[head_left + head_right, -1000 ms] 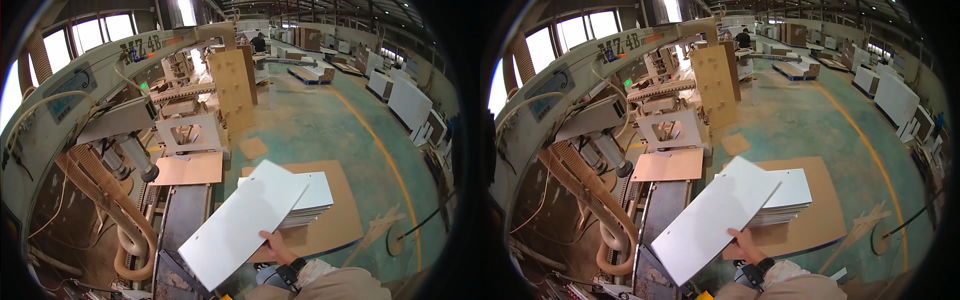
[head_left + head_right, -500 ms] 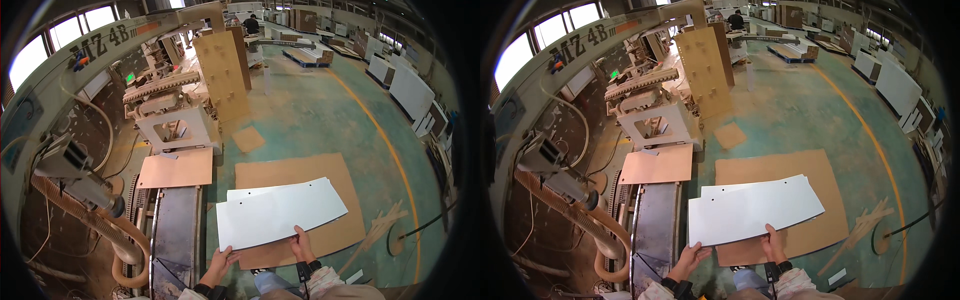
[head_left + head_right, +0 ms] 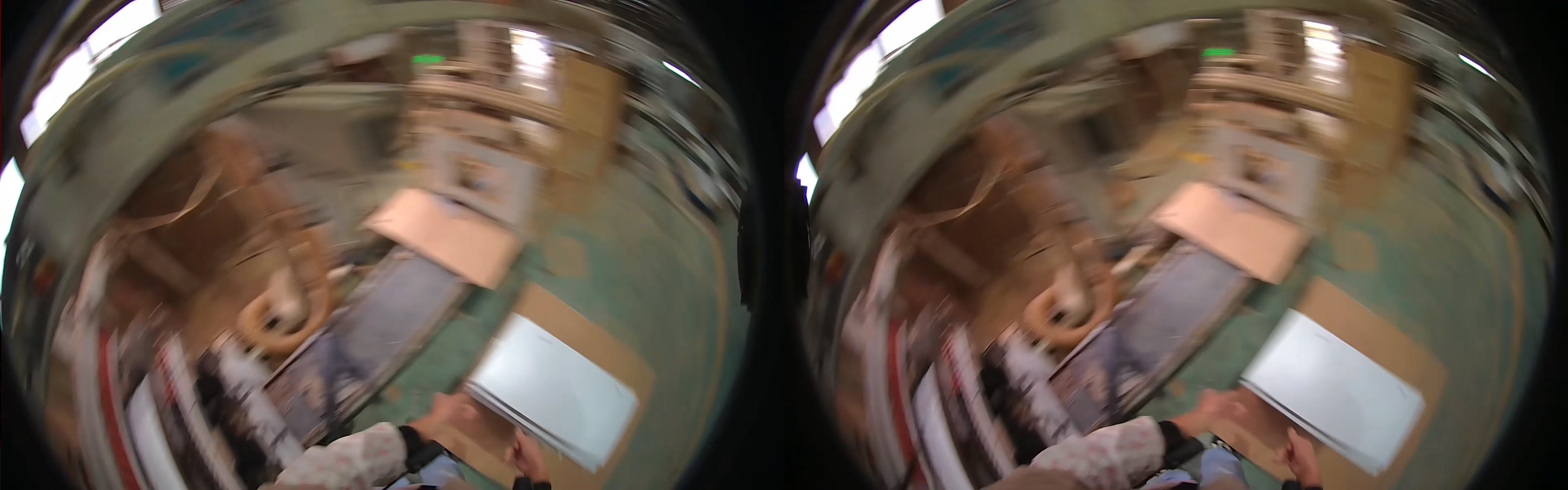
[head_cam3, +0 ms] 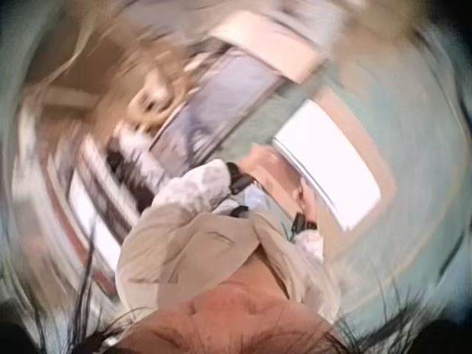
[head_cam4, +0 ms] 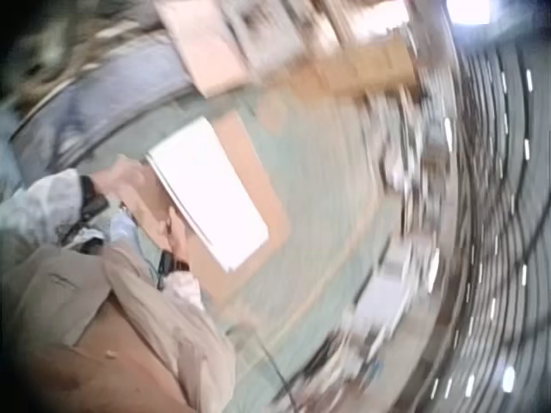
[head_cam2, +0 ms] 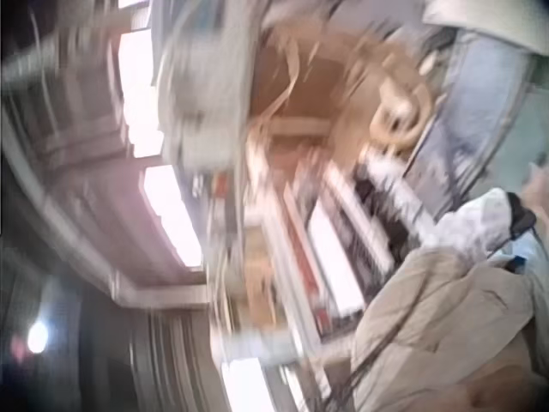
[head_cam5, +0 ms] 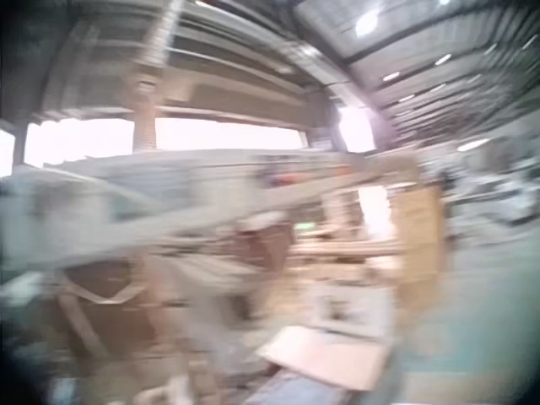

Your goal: The person repeatedly picks up white rectangular panels from a stack and feeds them into a large industrial machine. They guide each panel through the machine's rollers and then retrieve it from the output side, stacking the processed panels on a nearby surface.

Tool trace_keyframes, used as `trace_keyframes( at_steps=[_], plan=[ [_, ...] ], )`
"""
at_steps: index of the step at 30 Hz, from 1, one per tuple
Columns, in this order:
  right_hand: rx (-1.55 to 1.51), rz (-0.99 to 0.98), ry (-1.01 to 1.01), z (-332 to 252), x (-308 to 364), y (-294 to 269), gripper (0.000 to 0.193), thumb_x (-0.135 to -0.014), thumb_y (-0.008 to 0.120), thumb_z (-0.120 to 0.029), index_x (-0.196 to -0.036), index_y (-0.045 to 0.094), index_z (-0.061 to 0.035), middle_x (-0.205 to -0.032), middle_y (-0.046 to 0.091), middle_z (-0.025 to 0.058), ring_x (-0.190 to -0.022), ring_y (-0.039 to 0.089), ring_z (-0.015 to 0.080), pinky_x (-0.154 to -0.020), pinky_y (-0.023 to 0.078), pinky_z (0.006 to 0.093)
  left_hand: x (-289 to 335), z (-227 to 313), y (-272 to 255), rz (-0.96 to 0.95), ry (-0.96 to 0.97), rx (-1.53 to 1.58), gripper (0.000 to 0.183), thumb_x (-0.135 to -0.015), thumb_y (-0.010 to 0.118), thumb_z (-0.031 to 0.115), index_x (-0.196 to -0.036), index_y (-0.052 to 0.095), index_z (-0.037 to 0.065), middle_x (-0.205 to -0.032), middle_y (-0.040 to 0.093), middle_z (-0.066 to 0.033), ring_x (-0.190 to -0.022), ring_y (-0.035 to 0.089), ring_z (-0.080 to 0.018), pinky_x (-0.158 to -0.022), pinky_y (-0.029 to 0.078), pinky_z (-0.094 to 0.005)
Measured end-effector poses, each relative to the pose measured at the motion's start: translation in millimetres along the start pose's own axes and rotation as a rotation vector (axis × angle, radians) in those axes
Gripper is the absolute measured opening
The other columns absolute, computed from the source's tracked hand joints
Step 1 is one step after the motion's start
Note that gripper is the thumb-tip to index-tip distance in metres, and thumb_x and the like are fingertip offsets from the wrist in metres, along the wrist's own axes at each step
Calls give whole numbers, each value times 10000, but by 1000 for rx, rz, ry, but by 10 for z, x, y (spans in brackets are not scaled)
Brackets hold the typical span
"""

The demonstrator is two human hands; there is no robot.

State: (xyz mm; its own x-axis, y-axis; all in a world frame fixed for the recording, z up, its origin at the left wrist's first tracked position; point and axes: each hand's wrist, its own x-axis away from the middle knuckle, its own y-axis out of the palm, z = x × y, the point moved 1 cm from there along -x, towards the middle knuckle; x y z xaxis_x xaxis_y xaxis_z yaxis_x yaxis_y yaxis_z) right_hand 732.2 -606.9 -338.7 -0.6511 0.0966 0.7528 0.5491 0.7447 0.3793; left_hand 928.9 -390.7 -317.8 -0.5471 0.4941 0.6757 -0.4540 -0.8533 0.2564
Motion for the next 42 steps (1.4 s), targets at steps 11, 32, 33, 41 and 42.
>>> trace_keyframes(
  at_steps=[11, 32, 33, 41, 42],
  plan=[
    [859, -962, 230, 23, 303, 3579, 223, -922, 444, -271, -810, 512, -91, -713, 566, 58, -602, 544, 144, -551, 449, 258, 2608, -1114, -1004, 328, 230, 919, 422, -858, 529, 283, -1157, 392, 18, -974, 559, -184, -852, 611, -260, -729, 536, -333],
    [1366, -2276, 541, 5300, 5849, 4504, 739, -869, 534, -191, -1389, 21, -73, -942, 599, 175, -650, 609, 196, -557, 510, 294, 8684, -5329, 1897, 2810, 1049, 1184, 339, -899, 466, 380, -786, 505, 63, -685, 556, -65, -599, 573, -165, -476, 441, -237],
    [1367, -2266, 491, 5492, 6028, 4492, 746, -871, 528, -188, -1391, 3, -76, -942, 600, 170, -646, 608, 192, -554, 509, 291, 8770, -5427, 1942, 2880, 905, 1264, 325, -901, 472, 352, -751, 505, 66, -660, 565, -73, -565, 574, -157, -444, 436, -238],
    [1447, -2229, 522, 6286, 6428, 4331, 671, -871, 489, -147, -1377, 54, -72, -926, 608, 162, -603, 606, 195, -521, 515, 287, 8945, -5576, 2052, 2846, 702, 1399, 306, -891, 493, 322, -748, 518, 53, -684, 582, -89, -584, 593, -158, -488, 481, -247],
    [1453, -2211, 499, 6257, 6444, 4310, 629, -872, 488, -145, -1368, 110, -59, -927, 607, 158, -624, 608, 193, -540, 514, 284, 8889, -5517, 2038, 2836, 812, 1465, 307, -881, 509, 335, -770, 515, 48, -708, 579, -100, -611, 599, -168, -509, 500, -258]
  ],
)
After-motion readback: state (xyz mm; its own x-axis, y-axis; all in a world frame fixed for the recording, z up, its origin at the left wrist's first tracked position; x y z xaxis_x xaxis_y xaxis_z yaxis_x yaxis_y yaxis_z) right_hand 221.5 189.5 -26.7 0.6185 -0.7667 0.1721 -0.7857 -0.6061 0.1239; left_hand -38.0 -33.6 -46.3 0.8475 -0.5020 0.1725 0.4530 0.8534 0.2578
